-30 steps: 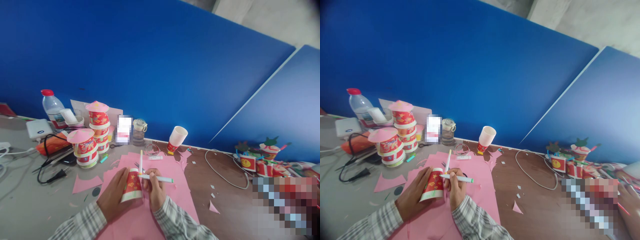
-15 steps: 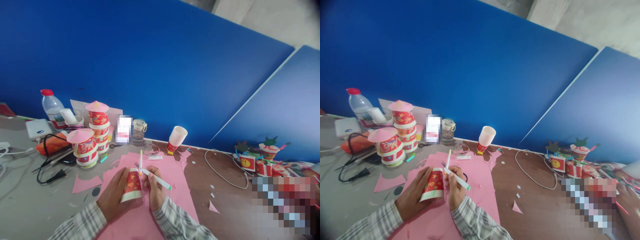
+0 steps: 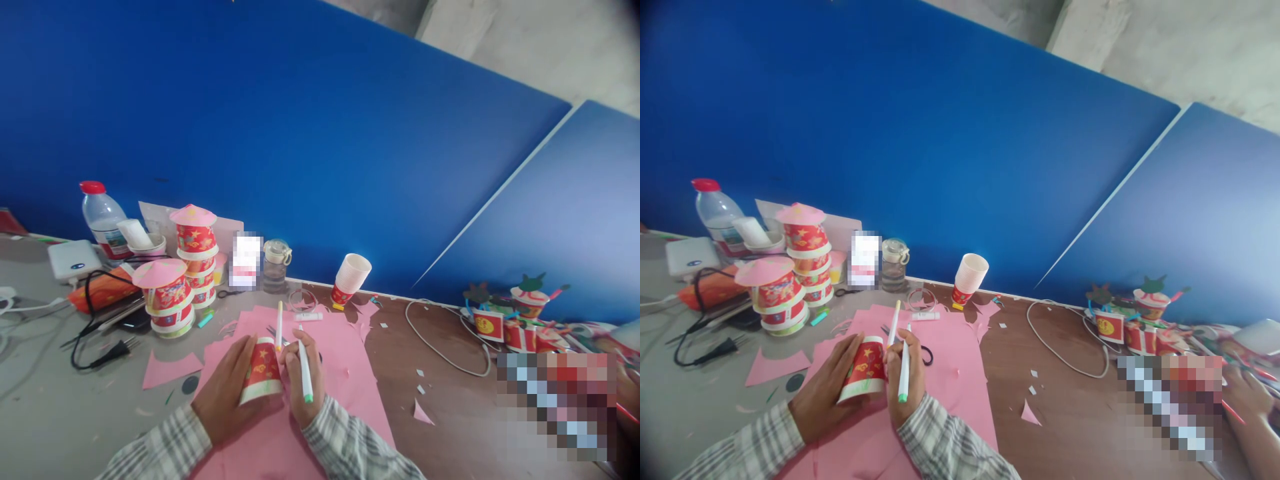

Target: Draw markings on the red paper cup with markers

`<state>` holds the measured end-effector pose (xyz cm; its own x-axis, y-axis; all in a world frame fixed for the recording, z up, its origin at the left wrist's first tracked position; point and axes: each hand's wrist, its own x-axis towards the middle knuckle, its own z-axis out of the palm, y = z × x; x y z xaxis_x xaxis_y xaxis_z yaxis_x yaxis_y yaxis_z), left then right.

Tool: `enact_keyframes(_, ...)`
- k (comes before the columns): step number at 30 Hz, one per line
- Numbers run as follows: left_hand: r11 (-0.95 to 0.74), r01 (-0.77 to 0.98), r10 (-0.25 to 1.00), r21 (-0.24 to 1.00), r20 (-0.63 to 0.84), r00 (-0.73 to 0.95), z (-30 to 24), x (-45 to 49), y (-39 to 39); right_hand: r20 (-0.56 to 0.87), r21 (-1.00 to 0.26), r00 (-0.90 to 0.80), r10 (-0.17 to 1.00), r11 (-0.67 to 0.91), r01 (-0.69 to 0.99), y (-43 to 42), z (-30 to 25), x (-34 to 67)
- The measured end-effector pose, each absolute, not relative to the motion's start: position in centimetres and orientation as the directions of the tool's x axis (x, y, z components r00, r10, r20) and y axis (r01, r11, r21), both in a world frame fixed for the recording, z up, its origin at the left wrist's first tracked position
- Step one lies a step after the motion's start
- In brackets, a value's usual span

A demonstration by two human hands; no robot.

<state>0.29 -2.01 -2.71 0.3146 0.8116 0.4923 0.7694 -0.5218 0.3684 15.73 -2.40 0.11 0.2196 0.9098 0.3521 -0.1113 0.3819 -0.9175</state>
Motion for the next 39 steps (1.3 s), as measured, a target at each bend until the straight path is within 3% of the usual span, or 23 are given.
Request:
enact_keyframes(6, -0.485, 0.754, 0.835, 0.443, 0.492, 0.248, -2.2, 0.7, -2.3, 0.328, -0.94, 0.164, 0.93, 0.339, -0.039, -2.4, -0.2, 16.1)
enact_keyframes(22, -0.512, 0.704, 0.833, 0.493, 0.484, 0.267, -1.5, 0.8, -2.5, 0.27, -0.96, 0.142, 0.952, 0.277, -0.031, -2.3, -1.2, 16.0)
enact_keyframes(32, -0.505, 0.668, 0.839, 0.546, 0.493, 0.23, -1.1, 0.8, -2.5, 0.371, -0.928, 0.21, 0.905, 0.37, 0.043, -1.5, -1.2, 16.0)
enact_keyframes(39, -0.474, 0.683, 0.846, 0.555, 0.502, 0.18, -1.1, 1.1, -2.2, 0.373, -0.925, 0.207, 0.905, 0.345, 0.159, -1.1, -1.4, 16.4)
